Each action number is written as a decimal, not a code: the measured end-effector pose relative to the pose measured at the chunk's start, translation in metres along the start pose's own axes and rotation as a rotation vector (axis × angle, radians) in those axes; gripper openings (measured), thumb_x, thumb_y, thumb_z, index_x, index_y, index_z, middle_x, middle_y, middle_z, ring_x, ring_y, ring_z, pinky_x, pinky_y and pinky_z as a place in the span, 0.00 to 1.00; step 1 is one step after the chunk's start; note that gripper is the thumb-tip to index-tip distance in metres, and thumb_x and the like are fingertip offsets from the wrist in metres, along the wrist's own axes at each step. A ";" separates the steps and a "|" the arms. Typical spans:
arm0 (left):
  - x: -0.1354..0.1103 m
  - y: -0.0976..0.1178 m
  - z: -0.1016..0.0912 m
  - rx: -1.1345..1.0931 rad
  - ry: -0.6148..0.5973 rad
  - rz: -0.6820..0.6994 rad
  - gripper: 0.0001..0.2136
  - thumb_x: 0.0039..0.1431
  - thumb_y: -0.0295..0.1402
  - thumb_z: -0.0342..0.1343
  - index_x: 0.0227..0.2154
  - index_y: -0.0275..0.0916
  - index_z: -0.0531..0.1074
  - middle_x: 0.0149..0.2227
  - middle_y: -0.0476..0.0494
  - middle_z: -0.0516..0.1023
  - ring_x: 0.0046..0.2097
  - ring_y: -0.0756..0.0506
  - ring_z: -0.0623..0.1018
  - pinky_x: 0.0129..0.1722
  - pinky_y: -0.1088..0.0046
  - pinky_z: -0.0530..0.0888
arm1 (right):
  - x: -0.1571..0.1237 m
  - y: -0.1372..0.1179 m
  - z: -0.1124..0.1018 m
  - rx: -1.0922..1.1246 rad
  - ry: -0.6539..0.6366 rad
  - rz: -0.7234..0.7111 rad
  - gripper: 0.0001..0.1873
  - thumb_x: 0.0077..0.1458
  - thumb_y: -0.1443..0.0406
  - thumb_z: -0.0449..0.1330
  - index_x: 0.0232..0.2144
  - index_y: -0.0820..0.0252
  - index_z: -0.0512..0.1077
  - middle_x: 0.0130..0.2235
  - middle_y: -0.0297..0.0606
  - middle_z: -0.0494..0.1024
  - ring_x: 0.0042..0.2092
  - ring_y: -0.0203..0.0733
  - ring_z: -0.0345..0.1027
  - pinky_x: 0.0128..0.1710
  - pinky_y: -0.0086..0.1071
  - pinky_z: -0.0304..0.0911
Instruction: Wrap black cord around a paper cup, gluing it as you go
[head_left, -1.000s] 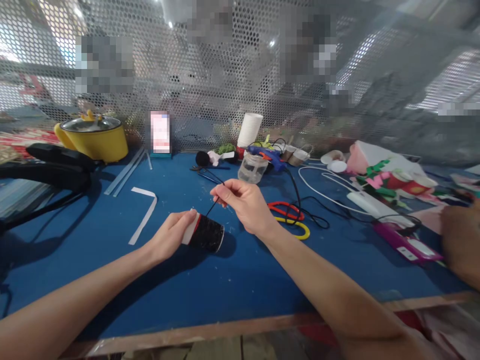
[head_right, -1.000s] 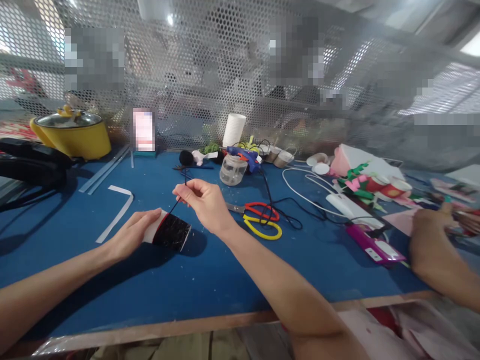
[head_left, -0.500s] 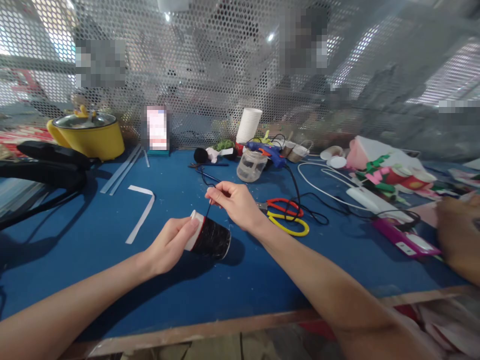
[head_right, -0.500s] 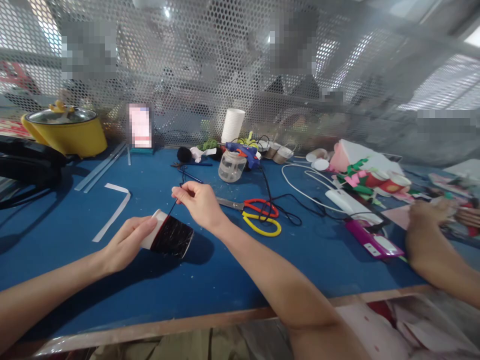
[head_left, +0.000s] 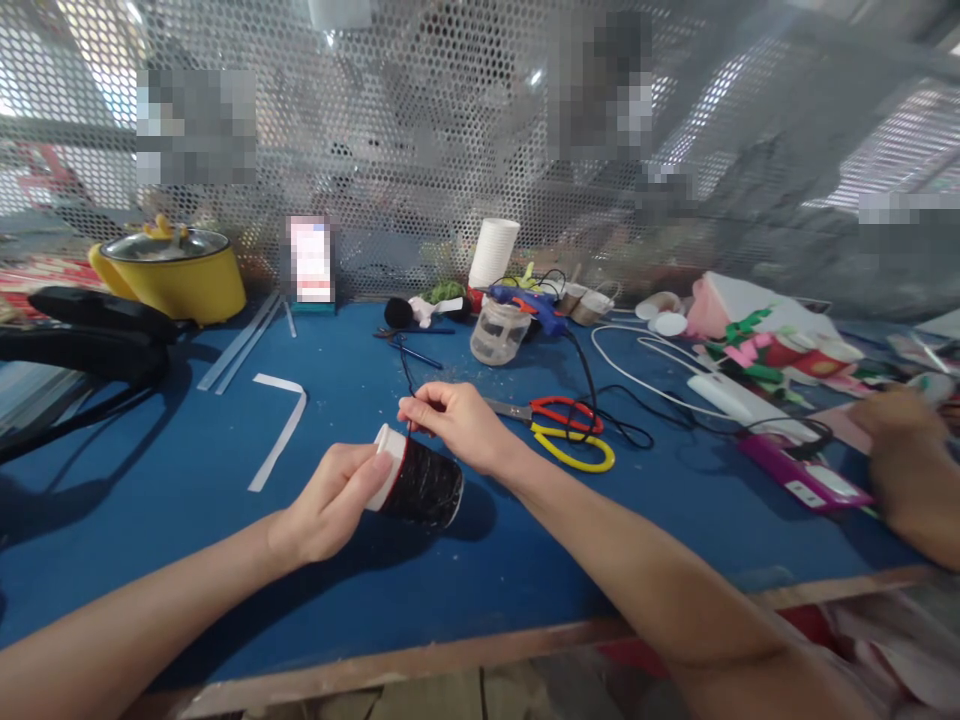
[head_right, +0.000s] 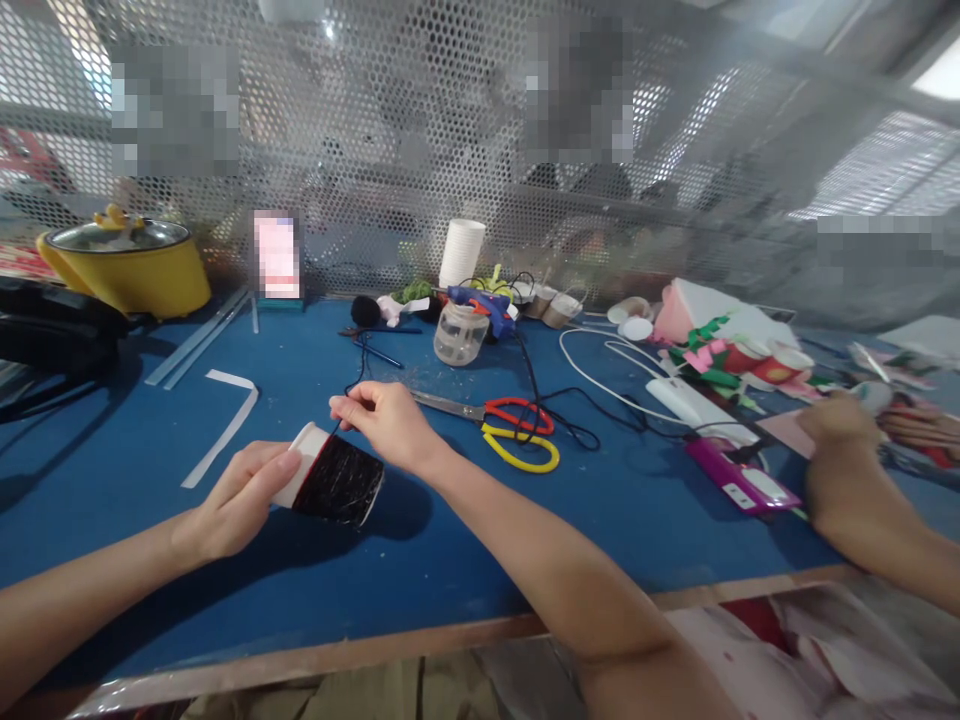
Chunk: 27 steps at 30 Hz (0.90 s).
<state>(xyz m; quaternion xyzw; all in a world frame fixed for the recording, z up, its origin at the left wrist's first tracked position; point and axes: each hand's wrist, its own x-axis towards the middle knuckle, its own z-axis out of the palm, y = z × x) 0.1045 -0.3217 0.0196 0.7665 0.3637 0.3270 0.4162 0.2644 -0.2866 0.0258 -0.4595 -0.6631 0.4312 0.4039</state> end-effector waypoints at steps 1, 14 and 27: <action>0.000 0.000 0.000 0.002 -0.002 0.015 0.17 0.55 0.38 0.36 0.14 0.38 0.53 0.16 0.52 0.55 0.20 0.53 0.54 0.21 0.75 0.57 | 0.000 0.000 0.001 0.002 -0.008 0.002 0.11 0.48 0.61 0.55 0.19 0.62 0.68 0.19 0.30 0.68 0.23 0.31 0.61 0.25 0.26 0.55; -0.003 -0.002 -0.001 0.045 0.005 0.159 0.15 0.55 0.32 0.36 0.14 0.39 0.53 0.16 0.52 0.56 0.20 0.53 0.56 0.21 0.75 0.56 | -0.002 -0.003 0.002 0.002 -0.090 0.056 0.11 0.48 0.63 0.55 0.18 0.62 0.66 0.17 0.27 0.64 0.21 0.29 0.56 0.23 0.25 0.51; -0.001 -0.003 -0.001 0.114 -0.009 0.335 0.14 0.56 0.29 0.36 0.16 0.38 0.52 0.17 0.52 0.56 0.20 0.53 0.56 0.21 0.75 0.57 | -0.003 0.001 0.004 -0.038 -0.133 0.102 0.14 0.46 0.60 0.56 0.17 0.63 0.65 0.16 0.26 0.60 0.19 0.28 0.50 0.20 0.25 0.47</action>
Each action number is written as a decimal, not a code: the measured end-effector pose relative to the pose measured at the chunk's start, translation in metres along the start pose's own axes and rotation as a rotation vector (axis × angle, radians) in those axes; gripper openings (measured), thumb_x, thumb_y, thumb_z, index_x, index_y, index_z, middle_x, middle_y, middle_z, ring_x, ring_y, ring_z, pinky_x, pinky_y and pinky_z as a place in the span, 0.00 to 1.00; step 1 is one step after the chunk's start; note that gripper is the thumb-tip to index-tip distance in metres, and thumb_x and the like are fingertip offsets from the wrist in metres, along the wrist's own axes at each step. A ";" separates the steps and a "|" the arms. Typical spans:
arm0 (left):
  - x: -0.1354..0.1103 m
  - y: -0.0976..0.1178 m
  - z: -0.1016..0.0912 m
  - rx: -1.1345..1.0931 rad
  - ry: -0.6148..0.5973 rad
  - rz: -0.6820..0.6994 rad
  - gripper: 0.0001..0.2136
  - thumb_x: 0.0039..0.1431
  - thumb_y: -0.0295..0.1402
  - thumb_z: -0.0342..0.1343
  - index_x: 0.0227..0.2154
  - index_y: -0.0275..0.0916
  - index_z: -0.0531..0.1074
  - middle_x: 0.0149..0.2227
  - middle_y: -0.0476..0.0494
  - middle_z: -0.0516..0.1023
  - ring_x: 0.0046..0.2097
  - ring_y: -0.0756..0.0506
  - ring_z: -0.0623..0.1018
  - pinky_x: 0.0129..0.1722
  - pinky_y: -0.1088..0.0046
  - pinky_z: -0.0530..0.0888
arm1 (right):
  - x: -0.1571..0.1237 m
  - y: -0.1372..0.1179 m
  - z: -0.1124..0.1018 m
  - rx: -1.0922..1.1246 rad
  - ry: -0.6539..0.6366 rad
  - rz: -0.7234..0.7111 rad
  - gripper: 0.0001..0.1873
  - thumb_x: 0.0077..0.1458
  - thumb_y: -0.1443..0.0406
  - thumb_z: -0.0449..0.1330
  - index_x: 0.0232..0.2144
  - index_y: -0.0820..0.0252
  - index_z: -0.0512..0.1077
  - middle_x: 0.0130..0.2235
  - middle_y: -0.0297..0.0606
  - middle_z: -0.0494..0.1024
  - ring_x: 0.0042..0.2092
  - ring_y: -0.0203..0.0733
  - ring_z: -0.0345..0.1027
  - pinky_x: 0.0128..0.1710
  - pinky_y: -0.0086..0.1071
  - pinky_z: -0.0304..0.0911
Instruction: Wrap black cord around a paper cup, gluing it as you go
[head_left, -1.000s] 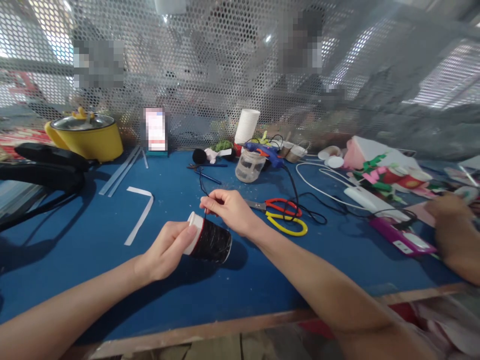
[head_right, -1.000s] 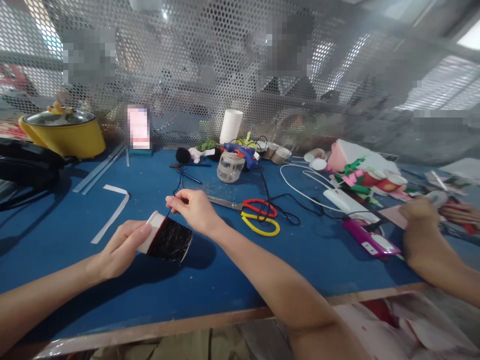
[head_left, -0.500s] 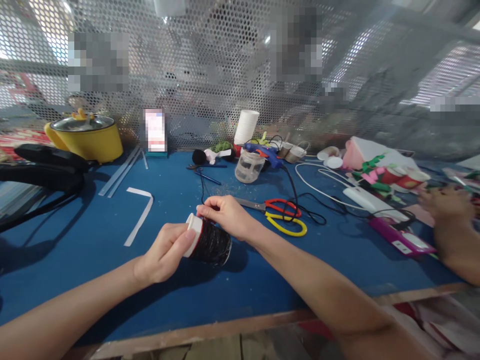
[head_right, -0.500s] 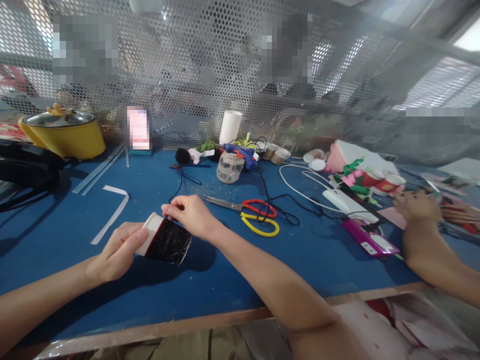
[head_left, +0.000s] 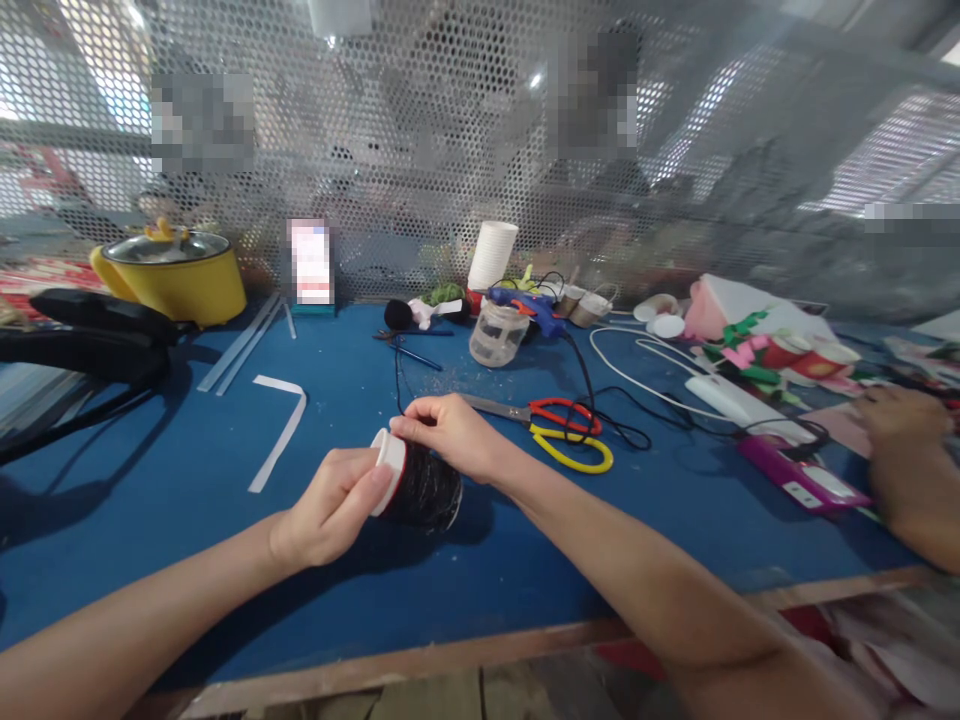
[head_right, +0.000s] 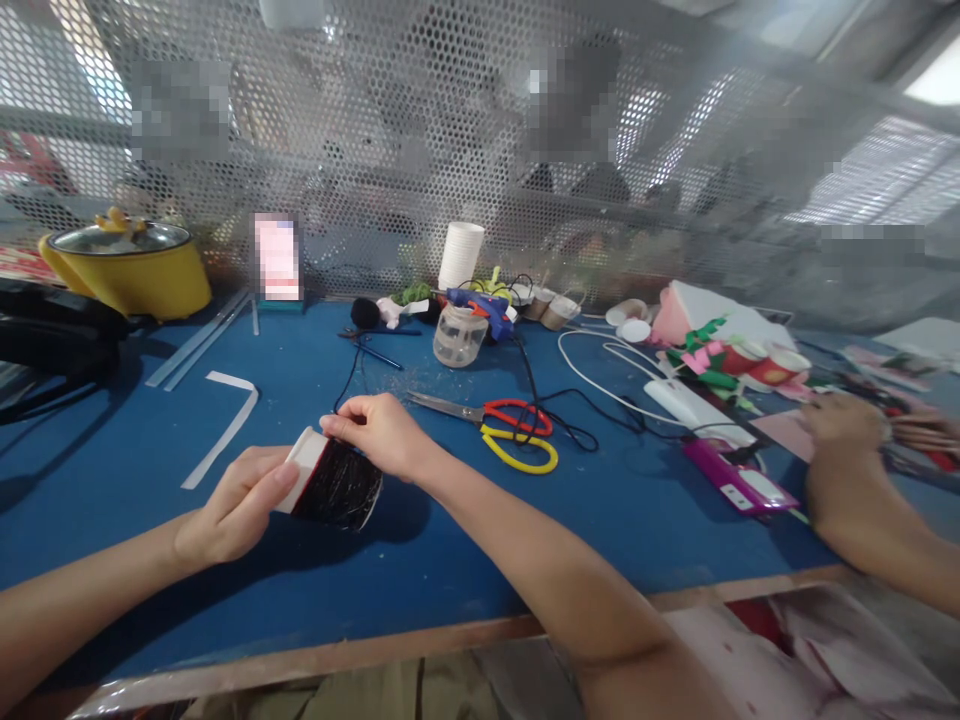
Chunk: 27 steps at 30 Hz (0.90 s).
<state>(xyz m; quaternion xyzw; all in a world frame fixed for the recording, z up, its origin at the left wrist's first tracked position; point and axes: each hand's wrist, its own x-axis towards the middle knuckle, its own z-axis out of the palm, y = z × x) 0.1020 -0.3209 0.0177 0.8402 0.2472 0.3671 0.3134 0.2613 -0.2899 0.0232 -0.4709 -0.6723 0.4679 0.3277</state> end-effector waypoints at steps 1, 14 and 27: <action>0.000 0.000 0.000 0.010 -0.003 0.029 0.14 0.56 0.28 0.36 0.16 0.38 0.52 0.17 0.52 0.56 0.20 0.53 0.57 0.21 0.76 0.57 | 0.001 0.000 0.000 0.006 -0.011 0.016 0.14 0.47 0.59 0.56 0.18 0.64 0.66 0.17 0.26 0.61 0.20 0.28 0.52 0.20 0.25 0.48; 0.007 -0.006 -0.003 -0.132 0.045 -0.241 0.12 0.55 0.34 0.42 0.24 0.34 0.67 0.26 0.46 0.69 0.29 0.48 0.66 0.32 0.75 0.63 | -0.023 -0.010 -0.040 -0.185 -0.336 -0.049 0.29 0.44 0.57 0.60 0.48 0.62 0.62 0.43 0.41 0.71 0.41 0.40 0.65 0.39 0.33 0.61; 0.020 -0.013 0.006 -0.952 0.395 -0.839 0.12 0.51 0.35 0.48 0.22 0.32 0.71 0.17 0.49 0.71 0.21 0.51 0.69 0.24 0.78 0.66 | -0.031 0.012 -0.014 -0.301 0.176 -0.155 0.21 0.47 0.55 0.56 0.40 0.63 0.64 0.39 0.44 0.70 0.39 0.41 0.67 0.36 0.34 0.65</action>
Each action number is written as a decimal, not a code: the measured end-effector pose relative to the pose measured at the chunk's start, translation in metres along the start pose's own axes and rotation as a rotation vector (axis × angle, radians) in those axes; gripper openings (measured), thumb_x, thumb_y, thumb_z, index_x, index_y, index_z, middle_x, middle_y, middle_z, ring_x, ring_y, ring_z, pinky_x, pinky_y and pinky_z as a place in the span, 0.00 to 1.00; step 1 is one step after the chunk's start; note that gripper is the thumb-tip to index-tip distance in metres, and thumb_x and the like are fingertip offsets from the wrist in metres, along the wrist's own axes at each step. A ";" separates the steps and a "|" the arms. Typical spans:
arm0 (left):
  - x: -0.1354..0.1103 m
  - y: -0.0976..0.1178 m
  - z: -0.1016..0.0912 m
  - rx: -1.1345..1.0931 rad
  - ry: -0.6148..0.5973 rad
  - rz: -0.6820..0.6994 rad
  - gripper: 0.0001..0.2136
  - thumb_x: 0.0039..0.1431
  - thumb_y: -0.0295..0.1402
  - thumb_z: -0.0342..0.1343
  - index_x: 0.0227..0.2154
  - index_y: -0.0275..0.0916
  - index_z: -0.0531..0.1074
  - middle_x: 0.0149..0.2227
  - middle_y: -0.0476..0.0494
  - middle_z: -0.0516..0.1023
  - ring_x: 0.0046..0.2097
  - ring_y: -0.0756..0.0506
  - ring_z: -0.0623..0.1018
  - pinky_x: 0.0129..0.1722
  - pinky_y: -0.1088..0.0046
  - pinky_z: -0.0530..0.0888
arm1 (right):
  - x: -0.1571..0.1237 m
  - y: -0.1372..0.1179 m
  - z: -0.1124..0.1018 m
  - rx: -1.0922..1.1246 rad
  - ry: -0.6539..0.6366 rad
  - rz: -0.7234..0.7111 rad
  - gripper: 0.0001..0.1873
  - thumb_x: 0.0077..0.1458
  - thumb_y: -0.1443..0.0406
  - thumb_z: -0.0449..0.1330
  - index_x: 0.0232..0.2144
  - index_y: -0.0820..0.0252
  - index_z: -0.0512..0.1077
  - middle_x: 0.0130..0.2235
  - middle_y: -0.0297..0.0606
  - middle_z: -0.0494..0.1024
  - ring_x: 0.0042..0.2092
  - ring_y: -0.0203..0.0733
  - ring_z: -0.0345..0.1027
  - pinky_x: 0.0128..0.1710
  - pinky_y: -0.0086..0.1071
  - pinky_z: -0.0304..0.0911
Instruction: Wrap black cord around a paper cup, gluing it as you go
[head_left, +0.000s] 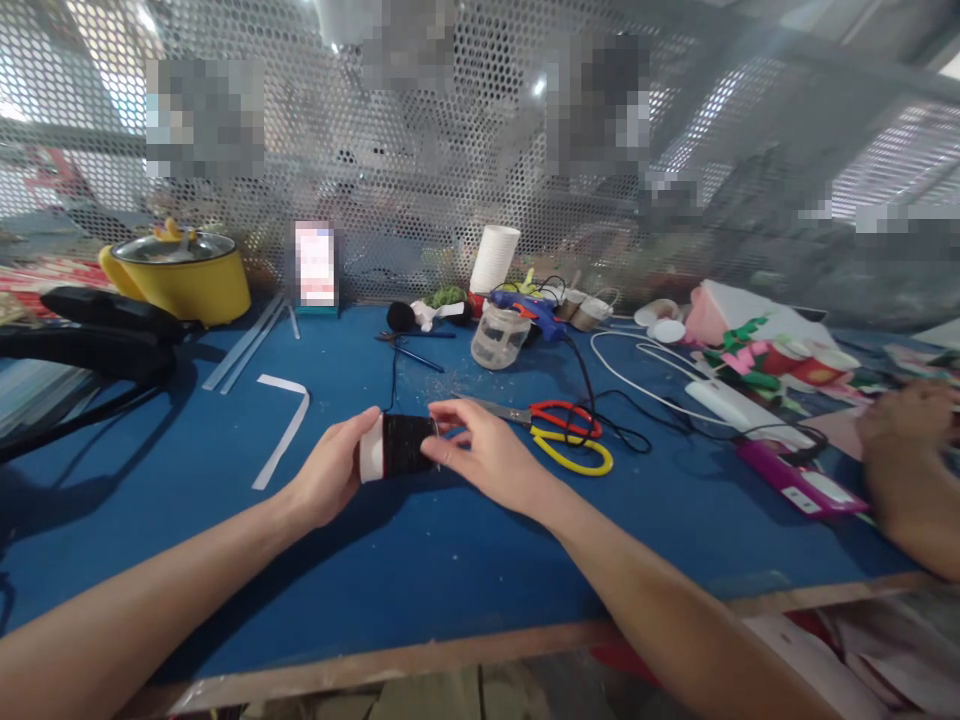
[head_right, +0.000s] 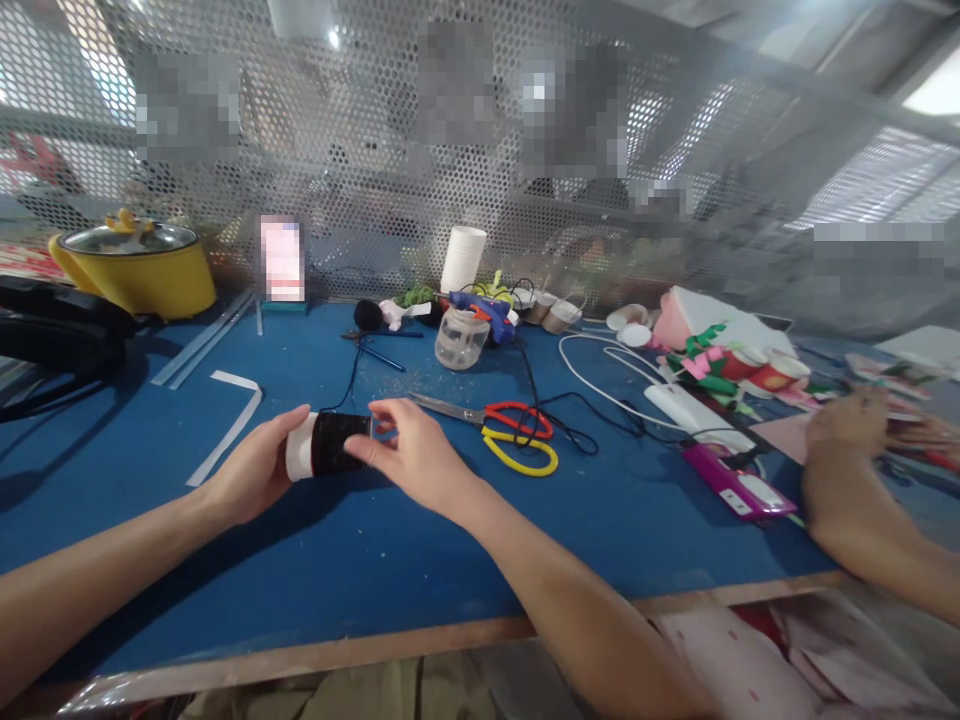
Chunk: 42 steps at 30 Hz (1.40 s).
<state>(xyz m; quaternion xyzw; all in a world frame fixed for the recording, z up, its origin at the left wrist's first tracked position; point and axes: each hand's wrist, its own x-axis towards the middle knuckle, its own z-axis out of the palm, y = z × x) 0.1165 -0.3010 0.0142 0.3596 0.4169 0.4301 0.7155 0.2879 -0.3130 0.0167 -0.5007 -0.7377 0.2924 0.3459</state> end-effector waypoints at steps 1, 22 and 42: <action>0.000 0.001 0.001 -0.044 0.031 0.000 0.11 0.52 0.34 0.48 0.22 0.33 0.71 0.18 0.48 0.72 0.21 0.50 0.70 0.25 0.77 0.66 | 0.000 -0.001 -0.002 0.030 0.006 0.092 0.20 0.49 0.52 0.52 0.35 0.63 0.65 0.33 0.42 0.71 0.32 0.38 0.68 0.30 0.32 0.65; -0.001 0.012 0.008 -0.130 0.179 -0.070 0.09 0.53 0.28 0.45 0.21 0.34 0.67 0.18 0.49 0.71 0.19 0.51 0.71 0.21 0.76 0.69 | 0.001 0.001 -0.014 -0.002 0.111 0.091 0.17 0.54 0.61 0.48 0.17 0.61 0.63 0.18 0.31 0.66 0.18 0.30 0.59 0.22 0.26 0.57; -0.001 0.013 0.008 -0.113 0.196 -0.026 0.08 0.51 0.28 0.46 0.21 0.34 0.66 0.17 0.51 0.69 0.19 0.52 0.69 0.18 0.80 0.66 | -0.008 -0.007 -0.030 0.168 -0.695 0.181 0.12 0.51 0.60 0.53 0.21 0.62 0.67 0.14 0.25 0.58 0.16 0.26 0.48 0.17 0.23 0.45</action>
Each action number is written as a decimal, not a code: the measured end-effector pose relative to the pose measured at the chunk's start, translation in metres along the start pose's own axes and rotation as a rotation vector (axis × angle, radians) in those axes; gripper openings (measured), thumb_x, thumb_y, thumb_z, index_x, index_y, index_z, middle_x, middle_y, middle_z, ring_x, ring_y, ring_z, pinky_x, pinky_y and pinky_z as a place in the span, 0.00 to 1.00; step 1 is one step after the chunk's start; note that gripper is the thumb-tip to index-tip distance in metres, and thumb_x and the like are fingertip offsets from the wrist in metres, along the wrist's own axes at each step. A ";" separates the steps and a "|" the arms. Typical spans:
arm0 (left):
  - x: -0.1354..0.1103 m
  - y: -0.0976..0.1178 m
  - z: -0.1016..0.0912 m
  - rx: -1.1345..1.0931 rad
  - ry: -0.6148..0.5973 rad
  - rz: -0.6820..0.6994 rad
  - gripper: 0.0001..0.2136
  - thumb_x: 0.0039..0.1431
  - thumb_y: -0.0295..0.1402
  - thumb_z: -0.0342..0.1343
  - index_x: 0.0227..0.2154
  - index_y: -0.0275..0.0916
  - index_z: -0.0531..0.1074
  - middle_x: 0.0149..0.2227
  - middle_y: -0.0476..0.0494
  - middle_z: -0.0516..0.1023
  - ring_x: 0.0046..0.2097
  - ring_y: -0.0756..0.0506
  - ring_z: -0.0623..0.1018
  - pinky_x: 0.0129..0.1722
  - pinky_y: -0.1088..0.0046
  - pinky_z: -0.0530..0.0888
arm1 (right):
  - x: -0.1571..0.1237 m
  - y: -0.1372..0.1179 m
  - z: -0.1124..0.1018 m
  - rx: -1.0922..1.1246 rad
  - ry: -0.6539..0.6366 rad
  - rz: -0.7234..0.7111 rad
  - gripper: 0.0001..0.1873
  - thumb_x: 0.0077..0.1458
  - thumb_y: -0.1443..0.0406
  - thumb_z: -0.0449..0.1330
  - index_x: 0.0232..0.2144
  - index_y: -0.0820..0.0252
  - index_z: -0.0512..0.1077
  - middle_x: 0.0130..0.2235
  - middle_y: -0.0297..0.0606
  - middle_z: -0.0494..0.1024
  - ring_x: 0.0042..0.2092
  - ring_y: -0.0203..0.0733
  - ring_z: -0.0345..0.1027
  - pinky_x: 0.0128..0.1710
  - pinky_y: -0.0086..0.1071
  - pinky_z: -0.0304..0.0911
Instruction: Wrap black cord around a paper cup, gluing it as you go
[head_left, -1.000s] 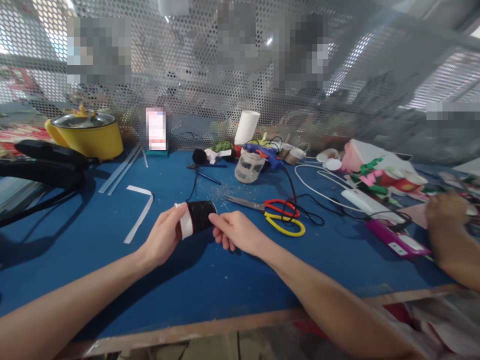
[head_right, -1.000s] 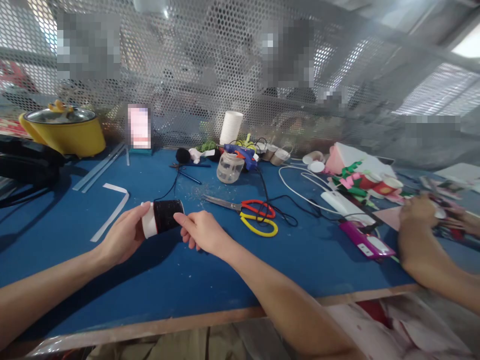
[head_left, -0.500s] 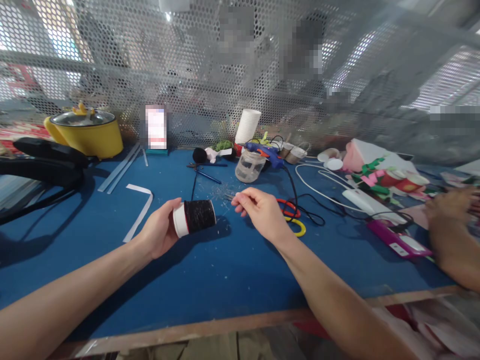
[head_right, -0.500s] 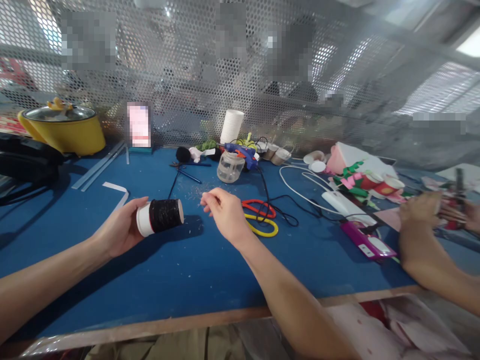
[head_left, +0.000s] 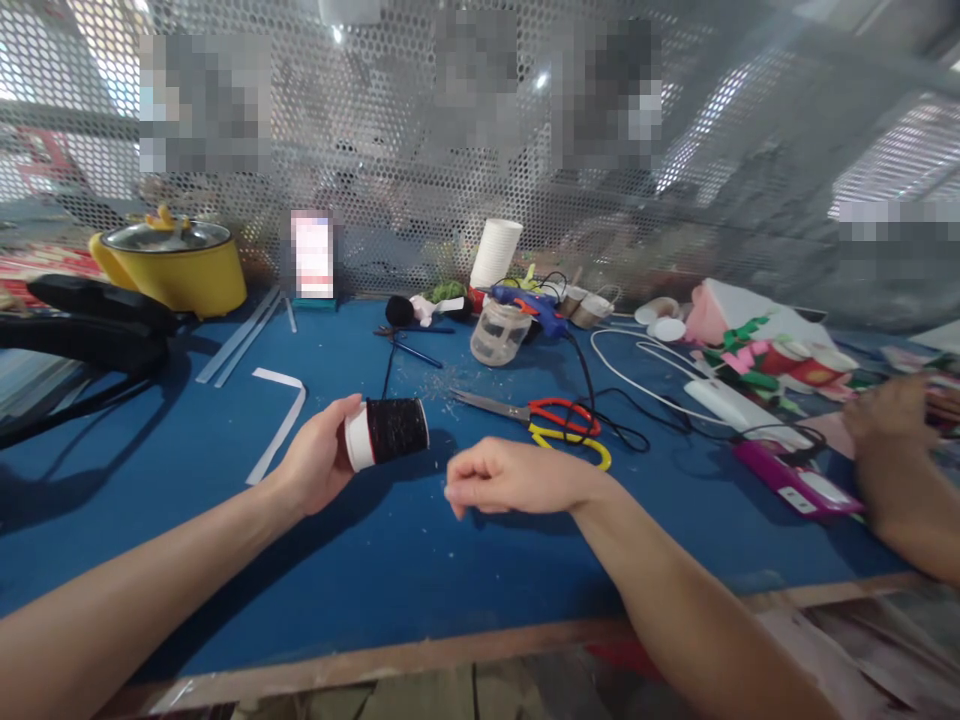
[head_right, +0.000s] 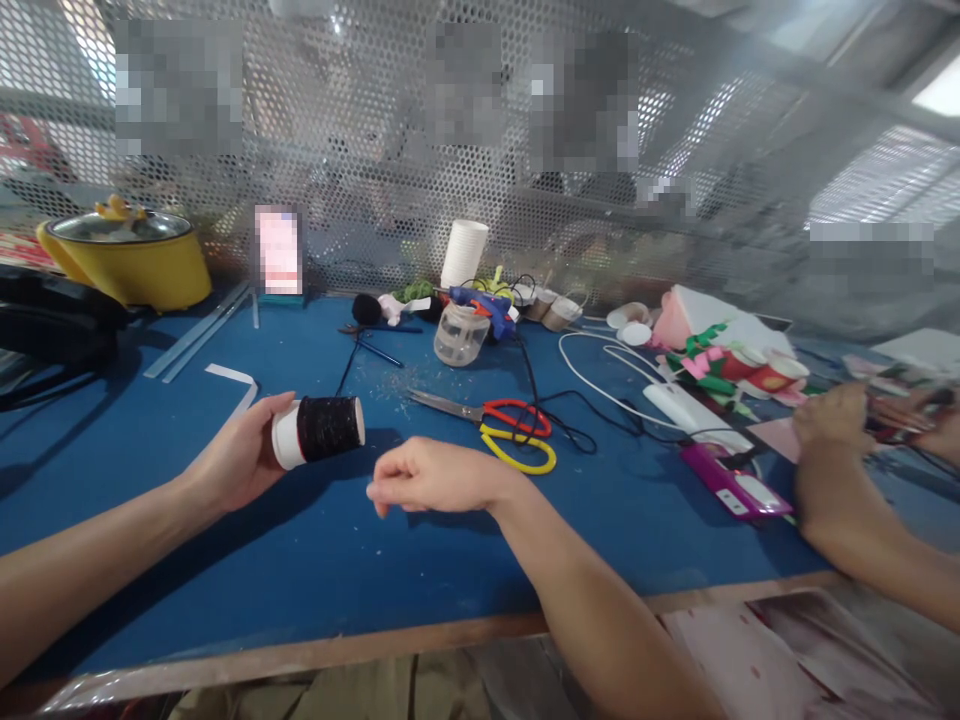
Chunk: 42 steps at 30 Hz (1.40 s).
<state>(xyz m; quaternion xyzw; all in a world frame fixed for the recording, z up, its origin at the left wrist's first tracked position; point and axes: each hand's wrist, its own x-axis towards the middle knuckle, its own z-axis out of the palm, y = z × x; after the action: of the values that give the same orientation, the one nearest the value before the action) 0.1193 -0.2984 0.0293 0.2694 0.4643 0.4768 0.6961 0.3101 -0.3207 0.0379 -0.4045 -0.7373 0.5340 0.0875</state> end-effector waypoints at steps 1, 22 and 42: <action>0.000 0.000 0.000 0.015 0.002 0.010 0.07 0.51 0.29 0.47 0.21 0.34 0.67 0.17 0.50 0.70 0.19 0.52 0.69 0.19 0.80 0.66 | 0.000 0.000 0.000 -0.140 0.020 0.034 0.12 0.50 0.61 0.53 0.19 0.62 0.67 0.15 0.27 0.61 0.17 0.27 0.50 0.17 0.24 0.46; -0.003 -0.015 -0.012 0.474 -0.280 0.092 0.16 0.48 0.42 0.51 0.17 0.34 0.69 0.16 0.51 0.66 0.19 0.53 0.62 0.20 0.78 0.56 | 0.021 0.006 0.028 -0.237 0.534 -0.159 0.31 0.39 0.57 0.63 0.47 0.60 0.62 0.44 0.43 0.68 0.44 0.46 0.62 0.42 0.40 0.59; -0.006 -0.008 -0.010 0.791 -0.129 0.264 0.15 0.51 0.38 0.44 0.13 0.37 0.60 0.14 0.53 0.58 0.20 0.52 0.59 0.21 0.77 0.56 | 0.007 -0.004 0.003 -0.306 0.832 -0.098 0.18 0.54 0.58 0.48 0.18 0.61 0.62 0.19 0.33 0.67 0.23 0.33 0.63 0.25 0.29 0.59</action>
<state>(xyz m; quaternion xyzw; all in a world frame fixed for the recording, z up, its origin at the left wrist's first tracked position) 0.1134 -0.3077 0.0210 0.6022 0.5284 0.3289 0.4999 0.3016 -0.3188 0.0383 -0.5578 -0.7282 0.2055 0.3411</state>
